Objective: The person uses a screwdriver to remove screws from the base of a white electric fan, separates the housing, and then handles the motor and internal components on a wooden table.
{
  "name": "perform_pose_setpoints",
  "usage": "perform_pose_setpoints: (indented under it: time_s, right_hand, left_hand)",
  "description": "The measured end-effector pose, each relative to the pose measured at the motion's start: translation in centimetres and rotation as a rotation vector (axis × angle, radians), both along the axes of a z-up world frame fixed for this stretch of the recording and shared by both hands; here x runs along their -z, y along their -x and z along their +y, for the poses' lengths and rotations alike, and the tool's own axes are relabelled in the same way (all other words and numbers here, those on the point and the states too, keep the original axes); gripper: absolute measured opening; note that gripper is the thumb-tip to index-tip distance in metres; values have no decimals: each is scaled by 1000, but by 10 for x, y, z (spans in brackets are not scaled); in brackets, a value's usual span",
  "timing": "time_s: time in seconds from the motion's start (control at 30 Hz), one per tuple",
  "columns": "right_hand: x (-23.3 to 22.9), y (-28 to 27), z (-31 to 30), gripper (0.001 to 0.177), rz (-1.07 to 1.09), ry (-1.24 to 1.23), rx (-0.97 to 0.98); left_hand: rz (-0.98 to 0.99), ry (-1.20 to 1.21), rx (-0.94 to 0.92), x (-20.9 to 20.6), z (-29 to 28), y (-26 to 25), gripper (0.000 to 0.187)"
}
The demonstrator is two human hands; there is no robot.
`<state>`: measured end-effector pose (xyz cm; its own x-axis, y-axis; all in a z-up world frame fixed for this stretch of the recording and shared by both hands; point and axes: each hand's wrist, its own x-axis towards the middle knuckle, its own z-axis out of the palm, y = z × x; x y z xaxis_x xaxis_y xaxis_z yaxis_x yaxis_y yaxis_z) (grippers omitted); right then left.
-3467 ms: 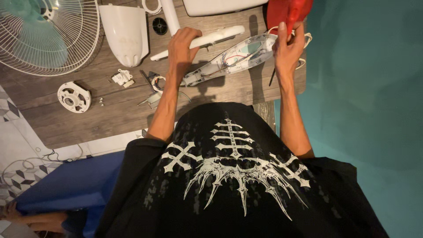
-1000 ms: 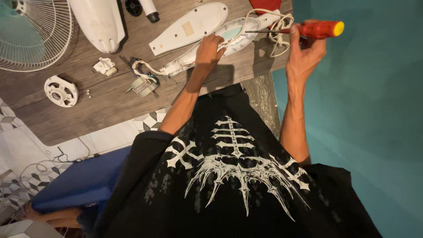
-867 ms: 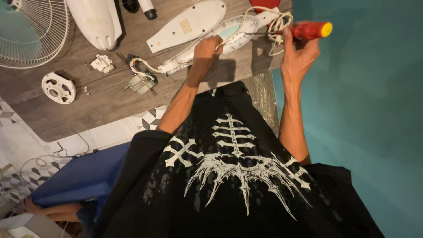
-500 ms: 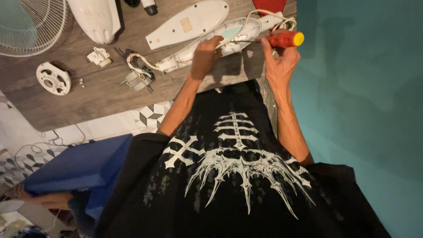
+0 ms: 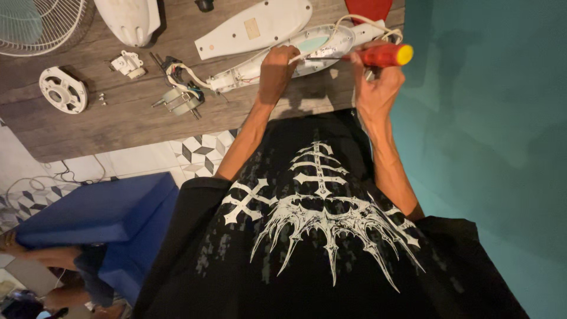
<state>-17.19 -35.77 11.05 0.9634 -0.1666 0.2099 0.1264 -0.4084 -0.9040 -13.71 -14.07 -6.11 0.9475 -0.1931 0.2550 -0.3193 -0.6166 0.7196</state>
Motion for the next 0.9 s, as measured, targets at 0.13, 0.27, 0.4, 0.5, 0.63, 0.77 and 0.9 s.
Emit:
perform_pose_setpoints:
  time_s: [0.13,0.27,0.4,0.5,0.63,0.77,0.9]
  right_hand:
    - [3,-3,7,12,-20,-23,-55]
    - [8,-8,10,11,-14,-29,-54]
    - [9,-12,11,12,-24,29,-96]
    - [6,-13,12,12,-26,34,-126]
    - [4,-16,16,13,-8,-5,-133]
    - [3,-19,18,14,-20,26,-129]
    - [-1,-19,17,14,-52,169,-189]
  left_hand:
    - [18,-47,19,-1,1,-1,26]
    - [35,-21,-19,0,1,-4,23]
    - [79,-5,-20,-1,0,-7,21]
    - [96,20,-6,-4,1,-7,22]
    - [108,42,15,-8,2,-9,27]
    - [134,47,0,-9,2,-7,26]
    - [142,65,2,-8,3,-9,25]
